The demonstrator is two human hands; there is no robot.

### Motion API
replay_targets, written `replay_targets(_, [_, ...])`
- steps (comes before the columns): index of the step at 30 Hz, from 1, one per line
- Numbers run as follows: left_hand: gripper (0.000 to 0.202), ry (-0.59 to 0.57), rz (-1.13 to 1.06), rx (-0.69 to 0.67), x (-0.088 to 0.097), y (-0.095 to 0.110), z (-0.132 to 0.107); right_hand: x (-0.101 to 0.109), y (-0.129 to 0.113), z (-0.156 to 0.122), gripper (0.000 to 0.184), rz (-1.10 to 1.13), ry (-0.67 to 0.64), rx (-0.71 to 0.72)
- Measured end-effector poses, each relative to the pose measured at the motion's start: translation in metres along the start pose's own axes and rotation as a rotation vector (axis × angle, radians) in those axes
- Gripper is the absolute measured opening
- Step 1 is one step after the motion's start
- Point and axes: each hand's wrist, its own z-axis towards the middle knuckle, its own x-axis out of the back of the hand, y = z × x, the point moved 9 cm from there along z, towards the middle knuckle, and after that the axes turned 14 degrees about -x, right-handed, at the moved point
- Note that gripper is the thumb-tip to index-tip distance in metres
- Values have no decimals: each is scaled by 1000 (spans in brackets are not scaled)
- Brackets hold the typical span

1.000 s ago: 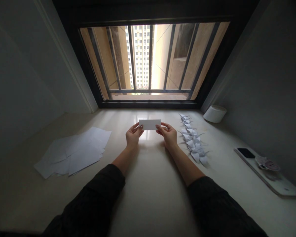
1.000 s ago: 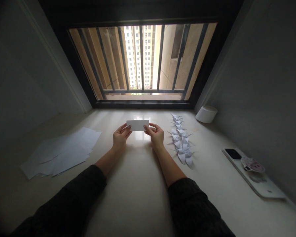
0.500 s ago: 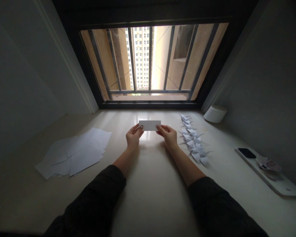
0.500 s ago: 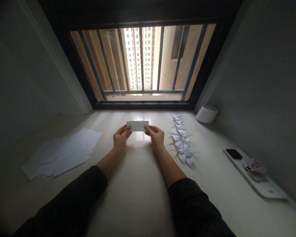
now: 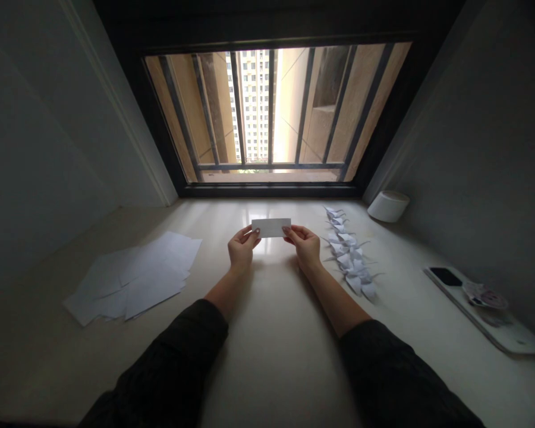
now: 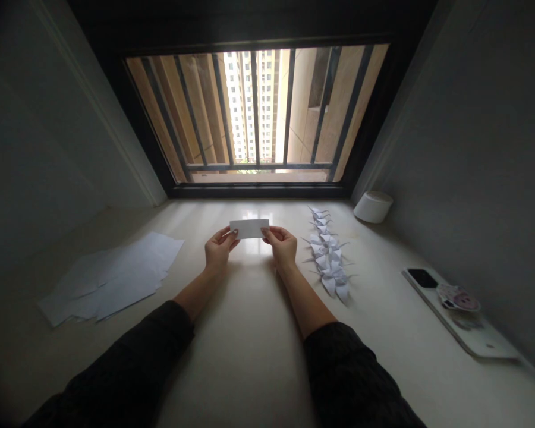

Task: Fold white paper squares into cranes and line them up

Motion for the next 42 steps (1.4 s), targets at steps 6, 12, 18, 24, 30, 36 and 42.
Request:
replay_targets(6, [47,20,-24,21,0,0,-2,-2,1,-1,36,3,-16,4])
replay_targets(12, [47,-147,46,1,-9,0,-3,0,-3,0,36,-8,-15,22])
replay_targets(18, [40,-289,82,65,-18,-7,-10,-3,-6,-2,36,-24,-33,36])
replay_targets(24, [38,-232,67,100,-16,-9,-9,-3,-6,-1,39,-22,-22,37])
replay_targets(30, [38,-214,55,85,-15,-10,-10,-6,-5,-1,44,-49,-49,53])
replay_targets(36, [37,-225,52,8,-14,-6,-8,-29,-1,-9,41,-267,-217,51])
replay_targets(42, [36,-248,78,-45,-16,0,-7,-33,6,-15,43,-304,-251,-42])
